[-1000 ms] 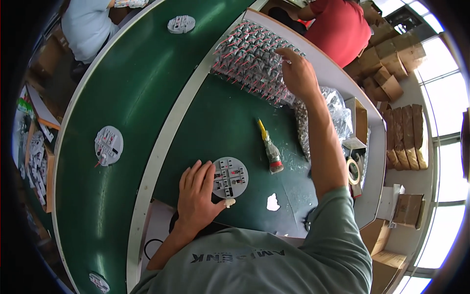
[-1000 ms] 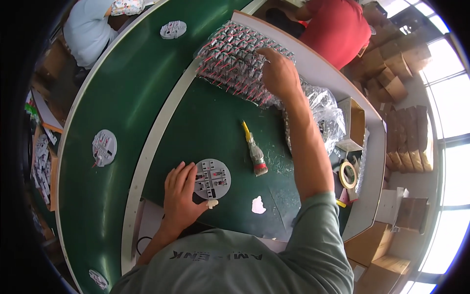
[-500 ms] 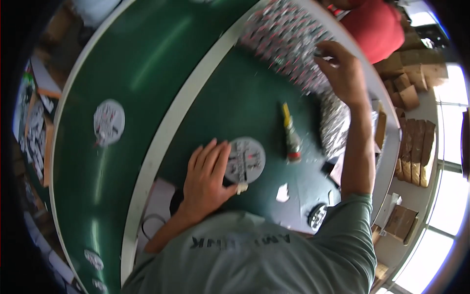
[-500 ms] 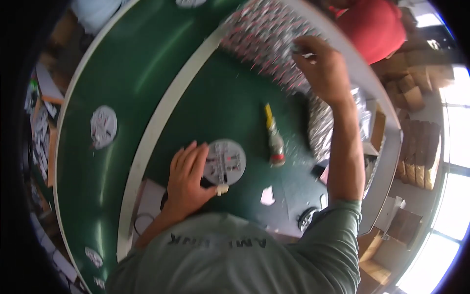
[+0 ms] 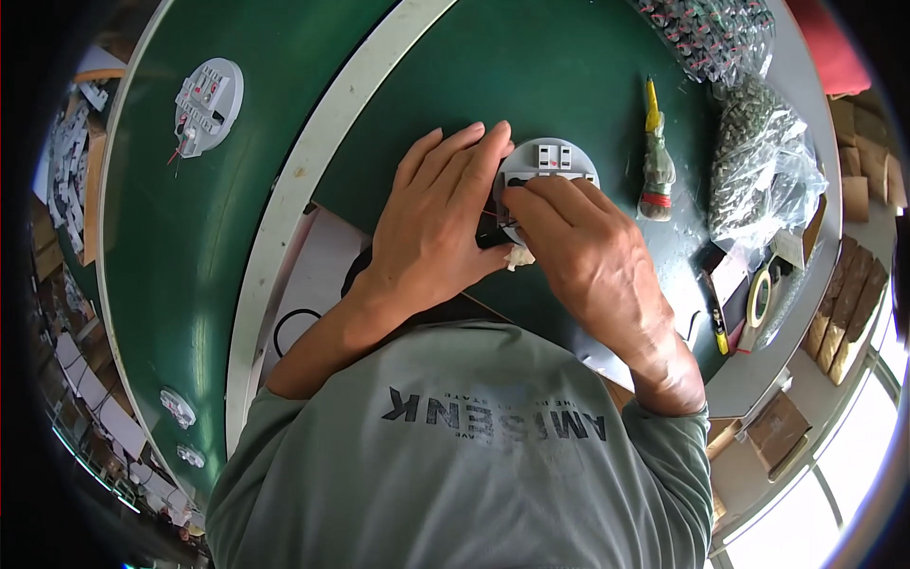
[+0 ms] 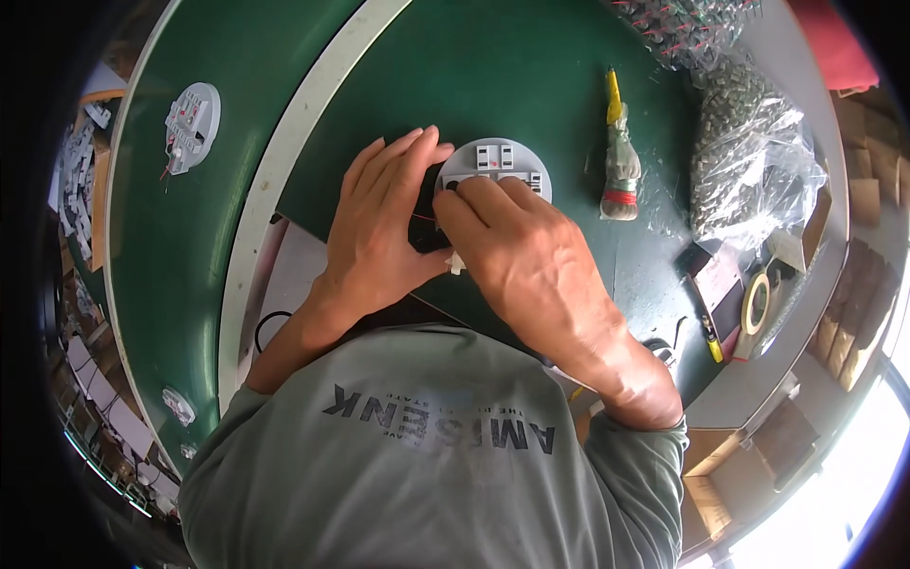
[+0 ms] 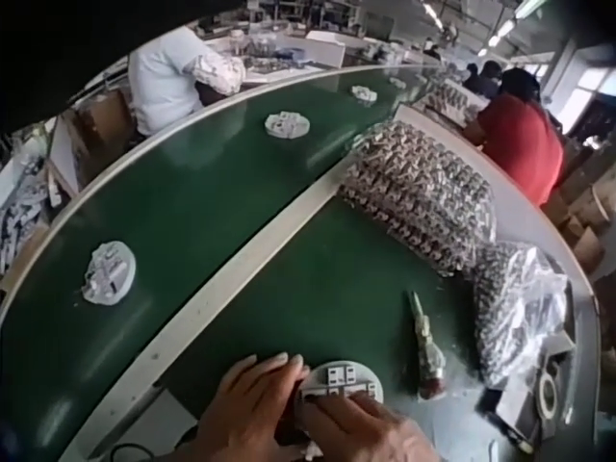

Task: Manually assembling small electronic components onto a circular base plate using a glue applicator and precise hand placement.

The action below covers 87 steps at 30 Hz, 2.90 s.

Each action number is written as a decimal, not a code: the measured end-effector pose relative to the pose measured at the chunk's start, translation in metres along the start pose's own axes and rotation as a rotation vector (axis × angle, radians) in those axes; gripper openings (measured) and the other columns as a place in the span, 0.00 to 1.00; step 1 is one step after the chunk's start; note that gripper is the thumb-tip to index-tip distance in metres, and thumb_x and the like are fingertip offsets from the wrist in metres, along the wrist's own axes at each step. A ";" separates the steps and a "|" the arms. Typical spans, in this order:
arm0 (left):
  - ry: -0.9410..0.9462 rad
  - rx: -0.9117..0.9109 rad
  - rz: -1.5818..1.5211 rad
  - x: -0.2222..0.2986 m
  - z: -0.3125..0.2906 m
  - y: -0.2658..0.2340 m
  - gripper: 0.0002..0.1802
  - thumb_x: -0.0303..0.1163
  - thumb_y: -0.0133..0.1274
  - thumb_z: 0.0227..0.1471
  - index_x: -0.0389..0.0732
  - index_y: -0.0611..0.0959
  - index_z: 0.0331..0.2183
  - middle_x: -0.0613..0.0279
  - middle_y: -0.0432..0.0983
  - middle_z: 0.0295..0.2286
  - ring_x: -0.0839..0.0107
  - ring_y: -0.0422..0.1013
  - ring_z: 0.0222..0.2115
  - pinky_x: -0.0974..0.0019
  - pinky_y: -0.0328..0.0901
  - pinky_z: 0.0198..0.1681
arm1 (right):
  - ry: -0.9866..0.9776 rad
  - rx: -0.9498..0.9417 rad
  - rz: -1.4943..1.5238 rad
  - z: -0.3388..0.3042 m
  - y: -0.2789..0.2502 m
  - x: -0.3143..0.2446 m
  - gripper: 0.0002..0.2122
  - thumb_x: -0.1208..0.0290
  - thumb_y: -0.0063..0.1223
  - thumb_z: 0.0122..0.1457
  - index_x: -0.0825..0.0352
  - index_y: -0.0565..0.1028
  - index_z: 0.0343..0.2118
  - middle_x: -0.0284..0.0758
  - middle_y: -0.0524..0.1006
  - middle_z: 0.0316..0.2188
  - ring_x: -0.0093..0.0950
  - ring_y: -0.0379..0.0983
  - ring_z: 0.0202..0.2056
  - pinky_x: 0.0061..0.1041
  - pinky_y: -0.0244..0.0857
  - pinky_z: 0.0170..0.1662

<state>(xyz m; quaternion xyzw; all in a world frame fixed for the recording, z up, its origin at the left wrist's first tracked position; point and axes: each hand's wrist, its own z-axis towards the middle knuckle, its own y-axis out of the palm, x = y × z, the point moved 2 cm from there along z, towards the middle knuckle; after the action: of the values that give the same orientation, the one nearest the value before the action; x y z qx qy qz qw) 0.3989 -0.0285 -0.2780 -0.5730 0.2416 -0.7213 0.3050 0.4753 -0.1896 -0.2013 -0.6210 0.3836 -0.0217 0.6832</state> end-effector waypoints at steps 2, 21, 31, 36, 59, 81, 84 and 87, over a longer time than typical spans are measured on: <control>-0.004 0.007 -0.007 0.001 0.000 0.002 0.64 0.30 0.79 0.32 0.34 0.65 0.70 0.57 0.78 0.58 0.55 0.68 0.65 0.45 0.57 0.71 | -0.031 0.009 -0.047 -0.002 0.000 0.003 0.15 0.81 0.63 0.52 0.68 0.80 0.45 0.37 0.76 0.38 0.37 0.78 0.38 0.36 0.77 0.41; 0.046 0.037 0.050 -0.001 0.001 0.009 0.64 0.41 0.83 0.31 0.37 0.69 0.68 0.53 0.79 0.51 0.58 0.73 0.59 0.49 0.60 0.69 | -0.089 0.114 0.268 -0.004 0.012 0.032 0.09 0.83 0.67 0.56 0.68 0.83 0.39 0.40 0.85 0.42 0.41 0.85 0.41 0.35 0.80 0.44; 0.073 0.075 0.085 -0.003 0.000 0.008 0.66 0.43 0.83 0.30 0.37 0.69 0.68 0.50 0.77 0.52 0.56 0.73 0.57 0.51 0.61 0.70 | -0.165 0.275 0.147 -0.014 0.036 0.024 0.08 0.83 0.67 0.56 0.69 0.83 0.38 0.42 0.85 0.43 0.41 0.84 0.40 0.35 0.79 0.43; 0.060 0.062 0.100 -0.004 0.000 0.006 0.65 0.43 0.83 0.32 0.36 0.68 0.69 0.50 0.77 0.52 0.56 0.73 0.58 0.51 0.61 0.70 | -0.061 0.015 0.255 0.006 0.008 0.018 0.09 0.83 0.68 0.55 0.69 0.83 0.39 0.41 0.84 0.42 0.41 0.84 0.40 0.36 0.79 0.43; 0.058 0.089 0.087 -0.006 0.001 0.003 0.63 0.40 0.82 0.33 0.35 0.69 0.68 0.51 0.78 0.51 0.56 0.73 0.57 0.50 0.63 0.69 | -0.179 0.158 0.120 0.000 0.021 0.020 0.09 0.83 0.67 0.58 0.69 0.85 0.42 0.42 0.85 0.47 0.40 0.85 0.41 0.34 0.80 0.47; 0.072 0.070 0.111 0.005 0.007 0.005 0.66 0.42 0.83 0.32 0.35 0.67 0.69 0.49 0.76 0.57 0.54 0.70 0.62 0.49 0.61 0.69 | 0.249 0.764 0.910 -0.046 0.018 0.027 0.20 0.79 0.72 0.60 0.68 0.74 0.52 0.45 0.84 0.50 0.30 0.82 0.48 0.30 0.77 0.51; 0.065 0.076 0.111 0.008 0.008 0.006 0.64 0.41 0.82 0.33 0.35 0.68 0.68 0.49 0.76 0.57 0.54 0.70 0.62 0.50 0.62 0.69 | 0.108 0.613 0.660 -0.033 0.027 0.017 0.21 0.81 0.72 0.59 0.68 0.73 0.52 0.46 0.83 0.51 0.32 0.82 0.48 0.32 0.78 0.52; 0.112 0.154 0.066 0.014 0.010 0.005 0.62 0.30 0.81 0.28 0.36 0.71 0.67 0.48 0.77 0.57 0.49 0.71 0.60 0.46 0.63 0.67 | 0.052 0.510 0.439 -0.027 0.036 0.013 0.23 0.84 0.71 0.59 0.68 0.72 0.54 0.48 0.81 0.54 0.34 0.81 0.51 0.32 0.78 0.54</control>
<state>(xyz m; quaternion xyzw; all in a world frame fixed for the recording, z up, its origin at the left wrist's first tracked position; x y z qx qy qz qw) 0.4070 -0.0420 -0.2698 -0.4983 0.2209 -0.7583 0.3575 0.4539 -0.2102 -0.2371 -0.3319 0.5079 0.0148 0.7948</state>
